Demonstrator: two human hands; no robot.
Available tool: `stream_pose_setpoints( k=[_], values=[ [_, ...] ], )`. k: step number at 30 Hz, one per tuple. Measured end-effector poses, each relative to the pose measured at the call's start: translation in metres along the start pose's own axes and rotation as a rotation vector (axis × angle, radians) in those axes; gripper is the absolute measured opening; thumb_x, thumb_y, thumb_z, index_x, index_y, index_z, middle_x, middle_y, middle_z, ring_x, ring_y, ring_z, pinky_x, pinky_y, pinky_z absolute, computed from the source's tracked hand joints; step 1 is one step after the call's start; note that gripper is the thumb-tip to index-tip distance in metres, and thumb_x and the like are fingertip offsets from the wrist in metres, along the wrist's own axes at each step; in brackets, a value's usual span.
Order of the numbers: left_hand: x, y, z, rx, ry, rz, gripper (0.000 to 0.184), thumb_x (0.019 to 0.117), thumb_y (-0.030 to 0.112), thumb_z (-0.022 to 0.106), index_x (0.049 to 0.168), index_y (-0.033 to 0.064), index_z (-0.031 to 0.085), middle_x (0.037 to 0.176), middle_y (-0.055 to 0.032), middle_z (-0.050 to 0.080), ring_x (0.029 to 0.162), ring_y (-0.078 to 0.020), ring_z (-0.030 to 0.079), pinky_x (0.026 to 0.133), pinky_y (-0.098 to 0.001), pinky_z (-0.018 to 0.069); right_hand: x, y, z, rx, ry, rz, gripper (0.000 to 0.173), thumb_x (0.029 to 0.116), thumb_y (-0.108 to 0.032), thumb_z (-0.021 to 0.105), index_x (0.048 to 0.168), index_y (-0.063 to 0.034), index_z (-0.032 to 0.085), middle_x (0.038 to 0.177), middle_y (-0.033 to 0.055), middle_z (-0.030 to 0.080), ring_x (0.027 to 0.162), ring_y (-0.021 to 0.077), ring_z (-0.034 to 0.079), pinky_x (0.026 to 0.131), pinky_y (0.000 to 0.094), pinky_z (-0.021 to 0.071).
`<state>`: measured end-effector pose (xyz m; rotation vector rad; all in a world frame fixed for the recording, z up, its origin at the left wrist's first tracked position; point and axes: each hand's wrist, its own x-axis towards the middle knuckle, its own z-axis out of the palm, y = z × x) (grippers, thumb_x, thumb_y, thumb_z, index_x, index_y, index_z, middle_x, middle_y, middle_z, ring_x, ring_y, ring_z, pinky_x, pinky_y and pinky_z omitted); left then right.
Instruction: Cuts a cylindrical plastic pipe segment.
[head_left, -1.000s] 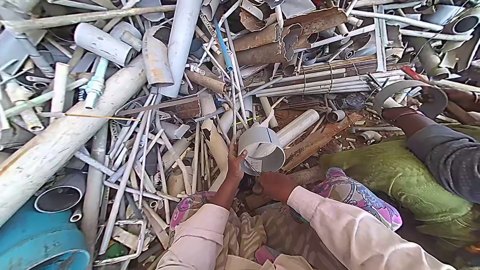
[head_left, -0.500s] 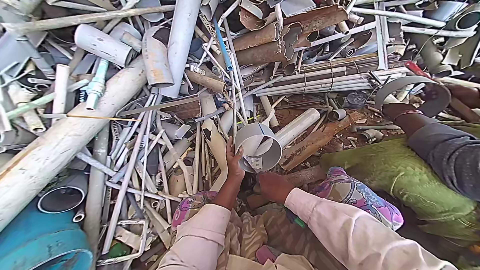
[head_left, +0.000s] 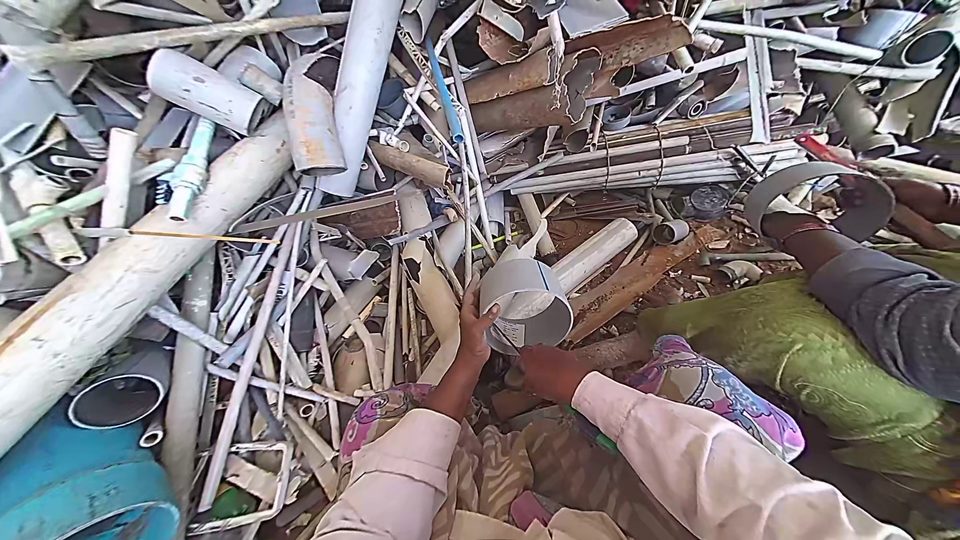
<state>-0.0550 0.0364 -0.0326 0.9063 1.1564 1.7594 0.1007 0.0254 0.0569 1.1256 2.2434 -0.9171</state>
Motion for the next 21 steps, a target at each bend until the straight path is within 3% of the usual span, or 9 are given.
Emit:
stream_pose_setpoints(
  k=[5, 21],
  values=[
    [-0.0003, 0.0020, 0.0041, -0.087, 0.090, -0.012, 0.083, 0.0834, 0.012, 0.058, 0.156, -0.0032, 0.020, 0.145, -0.0219, 0.046, 0.121, -0.0171, 0.056, 0.100, -0.0311, 0.0495, -0.0002, -0.0071, 0.0101, -0.022, 0.031, 0.047, 0.038, 0.1027, -0.009, 0.053, 0.137, 0.0073, 0.050, 0.130, 0.0299, 0.061, 0.122, 0.0456, 0.062, 0.095, 0.0625, 0.0516],
    [0.0016, 0.0035, 0.0022, -0.100, 0.149, -0.013, 0.086, 0.0839, 0.013, 0.058, 0.158, -0.0012, 0.017, 0.141, -0.0218, 0.050, 0.118, -0.0177, 0.058, 0.099, -0.0320, 0.0499, 0.0011, -0.0070, 0.0077, -0.030, 0.021, 0.023, 0.036, 0.1026, -0.009, 0.052, 0.135, 0.0053, 0.052, 0.131, 0.0282, 0.061, 0.123, 0.0437, 0.061, 0.096, 0.0617, 0.0512]
  ],
)
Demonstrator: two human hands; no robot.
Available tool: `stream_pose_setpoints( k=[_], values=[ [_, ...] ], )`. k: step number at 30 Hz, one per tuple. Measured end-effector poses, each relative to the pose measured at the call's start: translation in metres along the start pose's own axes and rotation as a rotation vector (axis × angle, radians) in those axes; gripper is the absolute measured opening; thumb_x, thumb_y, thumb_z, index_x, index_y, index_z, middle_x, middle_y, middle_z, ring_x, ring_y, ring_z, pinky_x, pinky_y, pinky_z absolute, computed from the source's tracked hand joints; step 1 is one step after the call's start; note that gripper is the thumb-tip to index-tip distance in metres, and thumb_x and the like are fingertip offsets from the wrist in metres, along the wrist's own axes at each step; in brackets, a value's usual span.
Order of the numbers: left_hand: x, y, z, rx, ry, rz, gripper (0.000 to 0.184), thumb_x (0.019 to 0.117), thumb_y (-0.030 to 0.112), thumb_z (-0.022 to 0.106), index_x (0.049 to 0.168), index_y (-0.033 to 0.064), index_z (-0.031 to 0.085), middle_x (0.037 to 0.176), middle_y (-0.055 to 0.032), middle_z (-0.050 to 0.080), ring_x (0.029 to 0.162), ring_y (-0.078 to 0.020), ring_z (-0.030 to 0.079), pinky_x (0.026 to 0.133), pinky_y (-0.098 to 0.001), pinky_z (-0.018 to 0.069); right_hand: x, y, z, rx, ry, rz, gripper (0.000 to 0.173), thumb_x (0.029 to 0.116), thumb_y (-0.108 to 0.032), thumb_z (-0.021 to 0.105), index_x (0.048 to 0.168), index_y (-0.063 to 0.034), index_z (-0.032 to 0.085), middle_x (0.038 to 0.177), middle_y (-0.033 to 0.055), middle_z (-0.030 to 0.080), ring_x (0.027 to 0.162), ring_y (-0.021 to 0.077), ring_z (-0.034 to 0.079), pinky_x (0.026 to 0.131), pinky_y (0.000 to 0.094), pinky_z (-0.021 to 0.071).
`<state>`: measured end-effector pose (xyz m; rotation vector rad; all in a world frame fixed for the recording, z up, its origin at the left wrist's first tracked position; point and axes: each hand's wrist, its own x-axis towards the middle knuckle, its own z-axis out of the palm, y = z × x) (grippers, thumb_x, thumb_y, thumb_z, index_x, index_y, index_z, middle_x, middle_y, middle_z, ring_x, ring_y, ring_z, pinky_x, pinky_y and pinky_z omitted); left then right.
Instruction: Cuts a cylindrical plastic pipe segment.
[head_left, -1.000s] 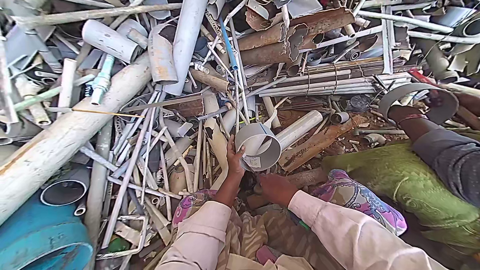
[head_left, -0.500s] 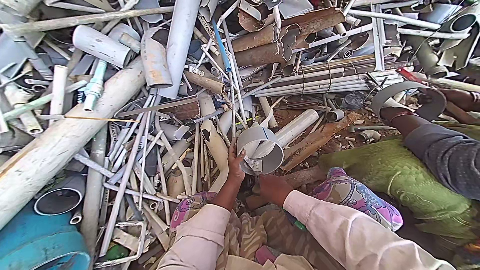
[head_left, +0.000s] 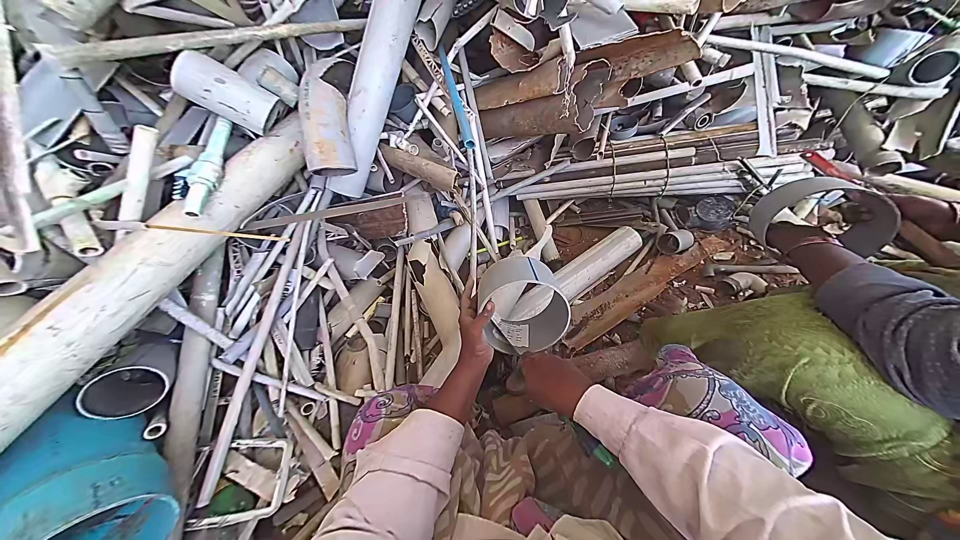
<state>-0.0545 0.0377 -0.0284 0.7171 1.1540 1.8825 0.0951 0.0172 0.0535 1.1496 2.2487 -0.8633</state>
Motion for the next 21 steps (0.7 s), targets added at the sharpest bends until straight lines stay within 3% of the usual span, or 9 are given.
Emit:
stream_pose_setpoints(
  k=[6, 11, 21],
  values=[
    [0.005, -0.001, -0.004, 0.028, -0.051, -0.015, 0.087, 0.0813, 0.014, 0.061, 0.157, -0.0022, 0.020, 0.143, -0.0237, 0.048, 0.120, -0.0198, 0.057, 0.101, -0.0335, 0.0492, 0.010, 0.011, -0.002, -0.023, 0.001, -0.056, 0.037, 0.1050, -0.017, 0.052, 0.134, 0.0056, 0.054, 0.131, 0.0284, 0.060, 0.124, 0.0441, 0.060, 0.096, 0.0627, 0.0499],
    [0.007, 0.003, -0.007, 0.075, -0.128, -0.064, 0.082, 0.0852, 0.012, 0.059, 0.157, -0.0016, 0.022, 0.147, -0.0229, 0.046, 0.124, -0.0198, 0.055, 0.103, -0.0326, 0.0476, 0.004, 0.009, -0.005, -0.027, -0.002, -0.031, 0.033, 0.1032, -0.015, 0.054, 0.129, 0.0059, 0.057, 0.125, 0.0285, 0.063, 0.119, 0.0436, 0.063, 0.093, 0.0629, 0.0509],
    [0.005, 0.002, -0.004, 0.025, -0.118, -0.124, 0.079, 0.0869, 0.013, 0.058, 0.157, 0.0006, 0.024, 0.147, -0.0220, 0.045, 0.125, -0.0204, 0.053, 0.103, -0.0344, 0.0468, -0.001, 0.004, -0.006, -0.020, -0.005, 0.022, 0.035, 0.1035, -0.015, 0.053, 0.131, 0.0060, 0.055, 0.126, 0.0280, 0.063, 0.120, 0.0435, 0.063, 0.094, 0.0619, 0.0512]
  ],
)
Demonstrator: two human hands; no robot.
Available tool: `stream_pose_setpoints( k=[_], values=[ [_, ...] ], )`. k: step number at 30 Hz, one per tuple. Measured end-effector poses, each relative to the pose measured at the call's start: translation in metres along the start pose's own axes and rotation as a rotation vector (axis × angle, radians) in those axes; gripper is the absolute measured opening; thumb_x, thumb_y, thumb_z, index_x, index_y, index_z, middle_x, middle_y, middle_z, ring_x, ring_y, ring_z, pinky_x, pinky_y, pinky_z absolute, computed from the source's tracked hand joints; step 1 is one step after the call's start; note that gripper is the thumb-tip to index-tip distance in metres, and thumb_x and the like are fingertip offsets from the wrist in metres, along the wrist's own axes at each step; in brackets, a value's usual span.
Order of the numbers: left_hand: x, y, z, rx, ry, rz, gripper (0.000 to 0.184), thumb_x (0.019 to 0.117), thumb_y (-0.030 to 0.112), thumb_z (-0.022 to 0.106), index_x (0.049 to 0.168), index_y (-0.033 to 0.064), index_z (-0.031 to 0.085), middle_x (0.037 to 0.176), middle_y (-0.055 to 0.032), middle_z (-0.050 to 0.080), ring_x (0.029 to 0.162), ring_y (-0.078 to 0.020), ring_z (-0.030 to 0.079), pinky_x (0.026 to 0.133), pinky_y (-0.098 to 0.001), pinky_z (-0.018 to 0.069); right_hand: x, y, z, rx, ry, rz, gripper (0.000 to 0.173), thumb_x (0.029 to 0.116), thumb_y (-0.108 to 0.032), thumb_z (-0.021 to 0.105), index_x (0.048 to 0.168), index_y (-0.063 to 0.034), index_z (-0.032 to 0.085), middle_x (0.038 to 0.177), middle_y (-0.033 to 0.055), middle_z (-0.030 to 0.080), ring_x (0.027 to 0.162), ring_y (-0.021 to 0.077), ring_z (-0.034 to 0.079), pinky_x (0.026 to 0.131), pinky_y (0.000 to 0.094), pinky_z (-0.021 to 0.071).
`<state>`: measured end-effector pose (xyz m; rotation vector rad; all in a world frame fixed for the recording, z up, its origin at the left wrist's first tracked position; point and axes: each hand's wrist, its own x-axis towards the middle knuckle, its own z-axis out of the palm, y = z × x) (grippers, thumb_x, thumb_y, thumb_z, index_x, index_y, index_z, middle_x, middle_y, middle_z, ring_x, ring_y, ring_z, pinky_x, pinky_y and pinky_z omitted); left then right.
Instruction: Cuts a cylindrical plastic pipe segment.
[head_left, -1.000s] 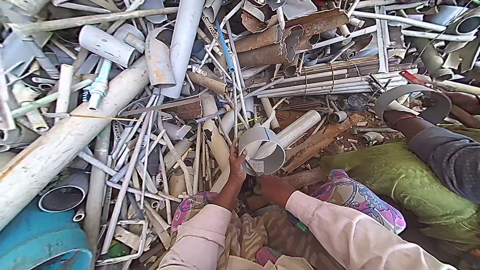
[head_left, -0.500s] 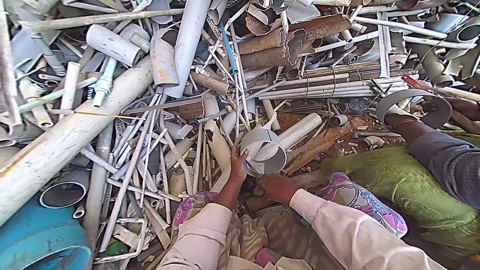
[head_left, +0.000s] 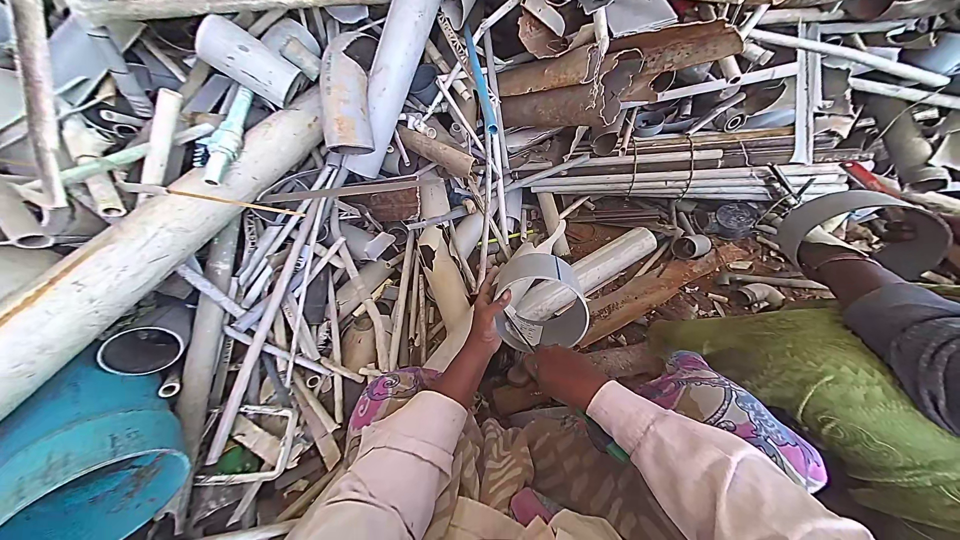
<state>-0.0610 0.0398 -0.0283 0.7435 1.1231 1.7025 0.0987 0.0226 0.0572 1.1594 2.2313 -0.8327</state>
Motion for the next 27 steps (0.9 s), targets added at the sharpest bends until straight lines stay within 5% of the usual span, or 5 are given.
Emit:
stream_pose_setpoints(
  k=[9, 17, 27],
  values=[
    [-0.005, -0.005, 0.007, -0.015, 0.043, 0.114, 0.085, 0.0821, 0.012, 0.062, 0.156, -0.0035, 0.023, 0.149, -0.0240, 0.043, 0.127, -0.0195, 0.053, 0.105, -0.0319, 0.0462, 0.002, -0.006, 0.005, 0.025, 0.008, -0.008, 0.033, 0.1042, -0.013, 0.052, 0.130, 0.0070, 0.055, 0.126, 0.0289, 0.062, 0.119, 0.0440, 0.063, 0.094, 0.0616, 0.0516],
    [-0.004, -0.003, 0.007, -0.062, 0.096, 0.154, 0.087, 0.0803, 0.012, 0.064, 0.155, -0.0032, 0.022, 0.136, -0.0211, 0.052, 0.115, -0.0166, 0.059, 0.098, -0.0311, 0.0511, 0.001, -0.011, 0.006, 0.063, 0.023, 0.016, 0.034, 0.1055, -0.012, 0.047, 0.134, 0.0058, 0.050, 0.125, 0.0277, 0.062, 0.116, 0.0420, 0.065, 0.093, 0.0585, 0.0531],
    [-0.003, 0.003, 0.006, -0.004, 0.099, 0.137, 0.084, 0.0830, 0.010, 0.063, 0.156, -0.0030, 0.022, 0.143, -0.0234, 0.048, 0.121, -0.0184, 0.056, 0.102, -0.0319, 0.0485, 0.001, -0.004, -0.001, -0.005, 0.001, -0.022, 0.036, 0.1073, -0.018, 0.048, 0.137, 0.0035, 0.051, 0.130, 0.0272, 0.061, 0.123, 0.0430, 0.061, 0.096, 0.0607, 0.0508]
  ],
)
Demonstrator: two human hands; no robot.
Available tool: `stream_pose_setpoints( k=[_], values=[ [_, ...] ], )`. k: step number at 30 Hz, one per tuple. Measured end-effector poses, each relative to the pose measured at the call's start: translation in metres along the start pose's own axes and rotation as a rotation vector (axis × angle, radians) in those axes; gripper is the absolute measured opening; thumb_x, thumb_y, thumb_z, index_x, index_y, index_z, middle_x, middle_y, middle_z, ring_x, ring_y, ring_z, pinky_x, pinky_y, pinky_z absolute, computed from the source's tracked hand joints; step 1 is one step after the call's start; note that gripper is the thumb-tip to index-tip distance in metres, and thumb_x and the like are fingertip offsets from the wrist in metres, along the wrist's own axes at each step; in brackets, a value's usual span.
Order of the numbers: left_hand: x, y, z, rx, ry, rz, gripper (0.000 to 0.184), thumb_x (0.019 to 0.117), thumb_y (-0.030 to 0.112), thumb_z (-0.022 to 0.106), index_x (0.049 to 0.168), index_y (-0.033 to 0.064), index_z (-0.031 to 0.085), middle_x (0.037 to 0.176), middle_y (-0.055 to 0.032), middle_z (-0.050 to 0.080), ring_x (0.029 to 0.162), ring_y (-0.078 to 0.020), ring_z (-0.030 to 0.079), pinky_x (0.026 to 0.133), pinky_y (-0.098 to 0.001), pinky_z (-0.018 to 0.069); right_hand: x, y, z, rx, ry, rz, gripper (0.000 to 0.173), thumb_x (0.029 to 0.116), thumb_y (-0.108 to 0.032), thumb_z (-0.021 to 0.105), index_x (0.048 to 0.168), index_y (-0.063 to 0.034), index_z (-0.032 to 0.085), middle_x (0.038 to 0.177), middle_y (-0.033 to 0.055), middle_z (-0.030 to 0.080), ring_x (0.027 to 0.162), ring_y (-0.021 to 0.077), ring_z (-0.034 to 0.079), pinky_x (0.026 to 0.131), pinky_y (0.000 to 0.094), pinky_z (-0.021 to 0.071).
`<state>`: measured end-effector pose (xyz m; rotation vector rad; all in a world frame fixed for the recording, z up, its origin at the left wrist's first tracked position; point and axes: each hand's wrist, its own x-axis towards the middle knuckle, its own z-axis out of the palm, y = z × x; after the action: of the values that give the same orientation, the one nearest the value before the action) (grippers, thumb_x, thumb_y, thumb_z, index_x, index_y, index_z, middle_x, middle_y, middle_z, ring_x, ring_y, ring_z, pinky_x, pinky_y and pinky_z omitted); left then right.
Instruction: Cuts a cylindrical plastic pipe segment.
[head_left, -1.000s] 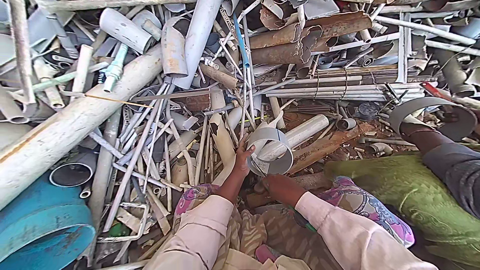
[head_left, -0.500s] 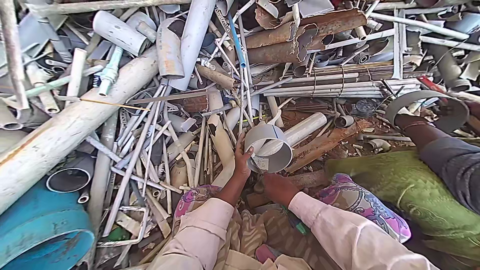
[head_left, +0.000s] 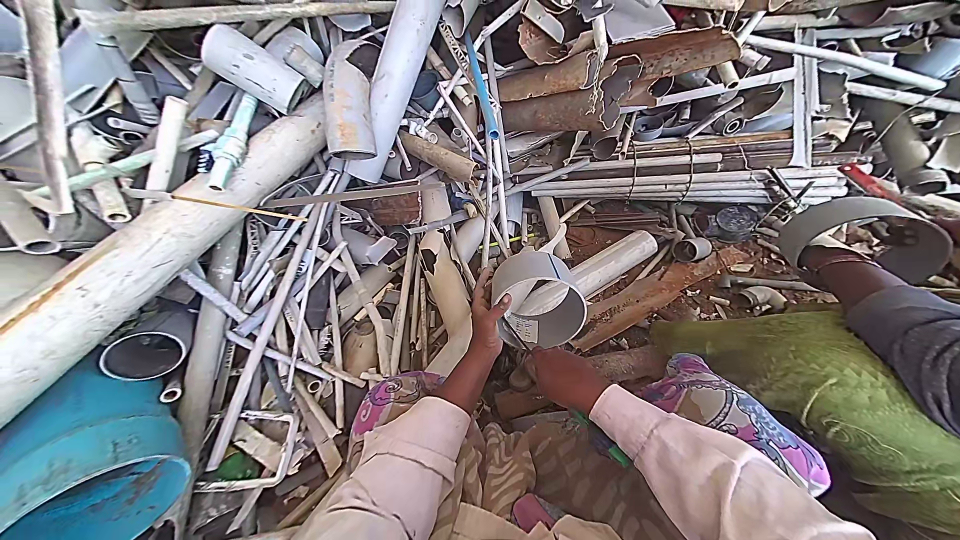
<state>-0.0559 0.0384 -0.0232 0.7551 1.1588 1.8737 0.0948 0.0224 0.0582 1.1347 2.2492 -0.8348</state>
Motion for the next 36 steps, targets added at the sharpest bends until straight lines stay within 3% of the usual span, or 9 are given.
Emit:
stream_pose_setpoints(
  k=[10, 16, 24, 32, 36],
  values=[
    [-0.002, -0.008, -0.002, 0.035, -0.077, 0.019, 0.095, 0.0755, 0.017, 0.069, 0.155, -0.0053, 0.022, 0.145, -0.0235, 0.048, 0.124, -0.0185, 0.056, 0.103, -0.0321, 0.0487, 0.001, 0.005, -0.002, -0.003, -0.020, 0.009, 0.034, 0.1042, -0.015, 0.052, 0.131, 0.0060, 0.055, 0.127, 0.0282, 0.062, 0.120, 0.0433, 0.063, 0.093, 0.0623, 0.0513],
    [-0.002, -0.007, 0.000, -0.055, 0.029, 0.034, 0.090, 0.0809, 0.017, 0.063, 0.157, -0.0017, 0.019, 0.147, -0.0223, 0.045, 0.125, -0.0177, 0.054, 0.103, -0.0321, 0.0470, 0.001, -0.001, 0.003, 0.054, 0.042, 0.043, 0.035, 0.1054, -0.014, 0.048, 0.135, 0.0041, 0.051, 0.128, 0.0268, 0.062, 0.120, 0.0423, 0.064, 0.094, 0.0604, 0.0525],
    [0.004, 0.001, -0.002, -0.028, 0.040, 0.064, 0.084, 0.0835, 0.011, 0.060, 0.157, -0.0022, 0.021, 0.142, -0.0219, 0.049, 0.121, -0.0163, 0.056, 0.101, -0.0300, 0.0482, 0.001, -0.003, 0.001, 0.027, 0.038, 0.021, 0.038, 0.1067, -0.016, 0.048, 0.139, 0.0032, 0.051, 0.131, 0.0273, 0.061, 0.122, 0.0431, 0.062, 0.096, 0.0611, 0.0508],
    [0.001, 0.004, -0.003, 0.086, -0.084, 0.049, 0.093, 0.0775, 0.013, 0.067, 0.157, -0.0038, 0.021, 0.146, -0.0235, 0.047, 0.127, -0.0185, 0.054, 0.105, -0.0313, 0.0466, -0.003, -0.003, 0.001, -0.048, 0.009, 0.062, 0.039, 0.1030, -0.015, 0.053, 0.138, 0.0027, 0.052, 0.130, 0.0278, 0.062, 0.123, 0.0450, 0.062, 0.093, 0.0641, 0.0511],
    [-0.001, 0.001, -0.004, 0.111, -0.141, 0.012, 0.093, 0.0770, 0.016, 0.068, 0.156, -0.0047, 0.023, 0.144, -0.0224, 0.049, 0.123, -0.0167, 0.056, 0.103, -0.0298, 0.0479, -0.005, 0.002, -0.002, -0.055, -0.011, 0.049, 0.039, 0.1035, -0.016, 0.053, 0.136, 0.0049, 0.053, 0.130, 0.0286, 0.062, 0.122, 0.0454, 0.062, 0.093, 0.0654, 0.0504]
  ],
)
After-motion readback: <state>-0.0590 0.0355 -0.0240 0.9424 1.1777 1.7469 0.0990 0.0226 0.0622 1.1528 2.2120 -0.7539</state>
